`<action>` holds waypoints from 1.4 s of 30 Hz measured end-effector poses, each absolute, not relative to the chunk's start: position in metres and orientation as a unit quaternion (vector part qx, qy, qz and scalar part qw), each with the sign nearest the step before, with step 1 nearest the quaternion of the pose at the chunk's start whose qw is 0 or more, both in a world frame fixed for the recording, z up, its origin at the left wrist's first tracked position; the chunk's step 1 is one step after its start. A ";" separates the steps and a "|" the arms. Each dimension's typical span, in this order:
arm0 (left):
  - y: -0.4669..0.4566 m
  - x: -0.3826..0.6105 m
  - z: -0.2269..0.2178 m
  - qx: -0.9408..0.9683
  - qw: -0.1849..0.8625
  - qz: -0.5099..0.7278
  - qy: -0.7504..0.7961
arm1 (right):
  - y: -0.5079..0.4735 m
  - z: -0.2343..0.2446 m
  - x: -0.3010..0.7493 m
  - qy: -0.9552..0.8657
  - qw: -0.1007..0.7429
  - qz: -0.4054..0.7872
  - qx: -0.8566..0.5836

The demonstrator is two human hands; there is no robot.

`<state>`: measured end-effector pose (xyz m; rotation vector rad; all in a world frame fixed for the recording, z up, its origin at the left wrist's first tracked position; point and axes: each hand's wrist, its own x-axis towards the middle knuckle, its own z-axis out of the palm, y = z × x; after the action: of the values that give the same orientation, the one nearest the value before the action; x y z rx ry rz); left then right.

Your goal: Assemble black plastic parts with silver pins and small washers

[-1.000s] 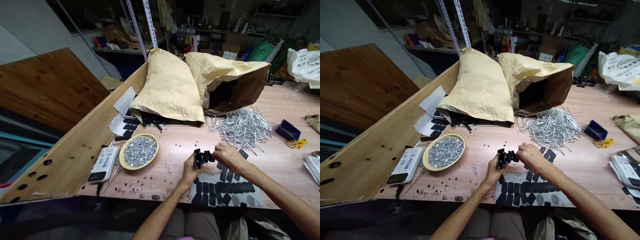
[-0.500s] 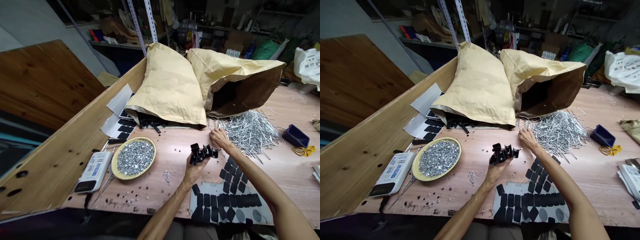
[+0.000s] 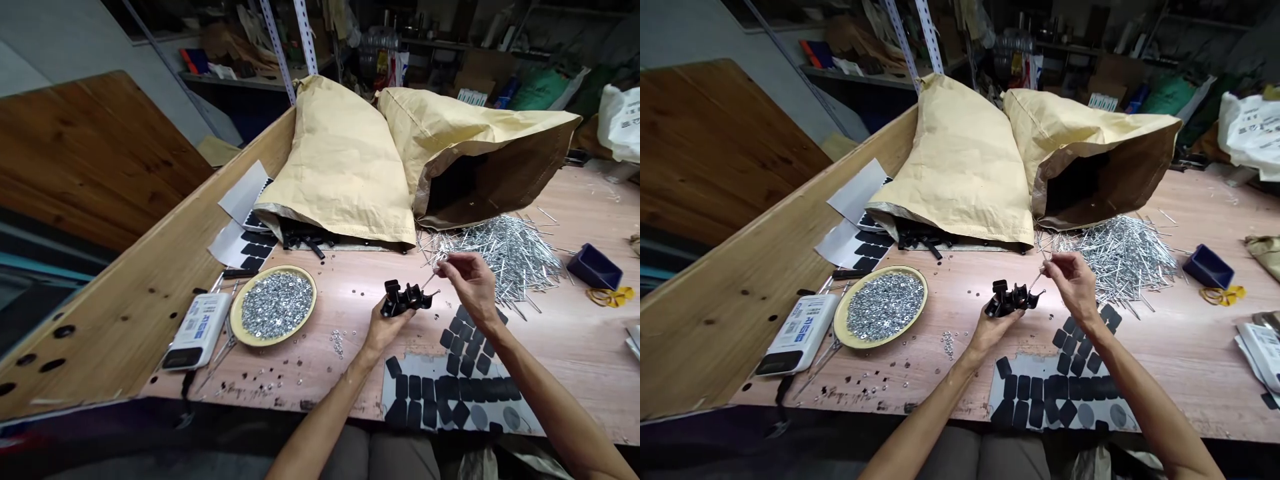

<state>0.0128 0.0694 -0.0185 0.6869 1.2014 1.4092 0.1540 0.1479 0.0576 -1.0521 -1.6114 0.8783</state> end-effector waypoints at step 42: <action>0.065 -0.004 -0.023 0.422 0.425 0.542 0.589 | 0.209 0.048 0.174 -0.917 0.153 -0.057 -0.364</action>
<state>-0.0042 0.0655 -0.0234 1.0561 1.4742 1.3561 0.1736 0.2094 0.0482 -1.0437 -2.6302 -0.1648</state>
